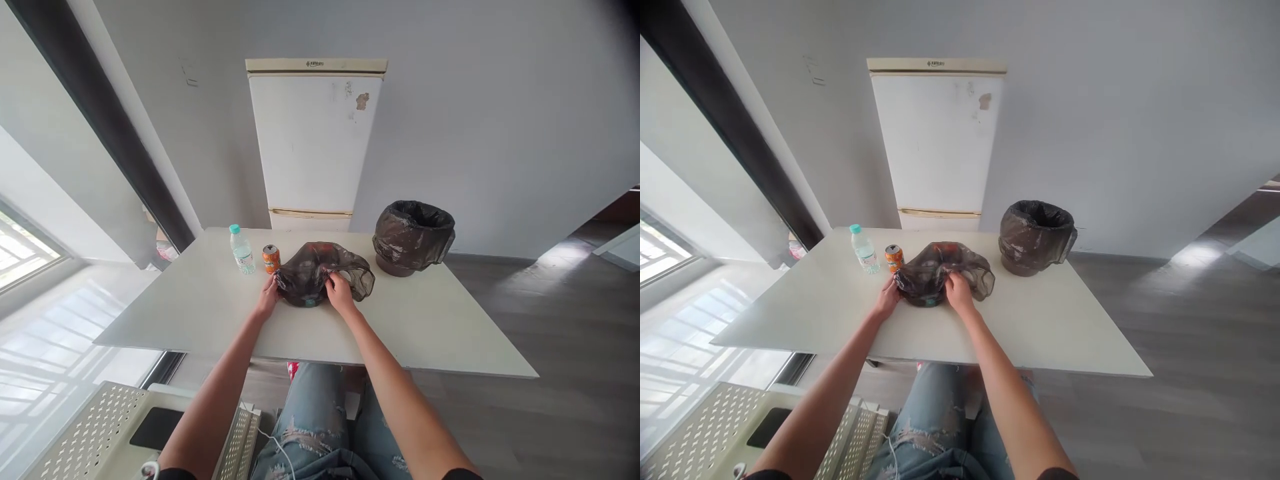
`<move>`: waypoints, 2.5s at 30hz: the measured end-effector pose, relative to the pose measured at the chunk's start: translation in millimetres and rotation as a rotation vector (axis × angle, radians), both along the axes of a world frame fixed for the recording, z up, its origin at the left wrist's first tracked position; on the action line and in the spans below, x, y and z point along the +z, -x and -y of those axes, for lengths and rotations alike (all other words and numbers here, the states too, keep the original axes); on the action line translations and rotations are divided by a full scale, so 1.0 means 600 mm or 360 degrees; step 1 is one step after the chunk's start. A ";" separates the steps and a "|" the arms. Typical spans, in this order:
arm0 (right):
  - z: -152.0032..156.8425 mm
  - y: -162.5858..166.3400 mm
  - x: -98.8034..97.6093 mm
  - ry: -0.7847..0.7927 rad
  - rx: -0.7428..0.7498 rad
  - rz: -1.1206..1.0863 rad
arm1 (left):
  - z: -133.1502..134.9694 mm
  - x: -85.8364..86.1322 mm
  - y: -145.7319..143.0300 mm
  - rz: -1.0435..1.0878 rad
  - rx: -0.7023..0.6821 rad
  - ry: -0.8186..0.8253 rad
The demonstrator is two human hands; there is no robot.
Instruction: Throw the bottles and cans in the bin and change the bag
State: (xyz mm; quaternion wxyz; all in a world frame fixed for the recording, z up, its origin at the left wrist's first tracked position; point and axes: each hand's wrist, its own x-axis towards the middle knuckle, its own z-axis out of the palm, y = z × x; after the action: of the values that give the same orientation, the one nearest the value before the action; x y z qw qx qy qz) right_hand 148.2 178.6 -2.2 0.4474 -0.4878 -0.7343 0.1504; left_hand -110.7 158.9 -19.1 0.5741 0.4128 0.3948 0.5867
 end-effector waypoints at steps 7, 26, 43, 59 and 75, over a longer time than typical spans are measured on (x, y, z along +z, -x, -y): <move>-0.003 0.009 -0.016 0.0014 -0.0103 0.0114 | -0.007 0.002 -0.002 -0.0045 0.0057 -0.0008; 0.071 -0.011 0.040 -0.0010 0.0312 0.1039 | -0.011 -0.001 -0.006 -0.0456 0.0088 -0.0122; 0.145 -0.091 0.096 0.0045 -0.0742 0.0678 | 0.004 0.008 -0.010 -0.0482 -0.0266 -0.0146; 0.283 -0.163 0.241 -0.0167 0.0267 -0.0921 | 0.016 0.035 -0.013 -0.0569 -0.0040 -0.0221; 0.366 0.018 0.208 0.0455 0.0721 -0.1196 | 0.333 0.157 -0.082 -0.1346 -0.0152 -0.0489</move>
State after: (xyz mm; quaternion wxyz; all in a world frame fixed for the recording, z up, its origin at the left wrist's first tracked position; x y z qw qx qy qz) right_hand 137.4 -41.0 122.6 0.5668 -0.2836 -0.5813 0.5104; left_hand -61.7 -41.0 75.3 0.3208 0.7144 0.4835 0.3911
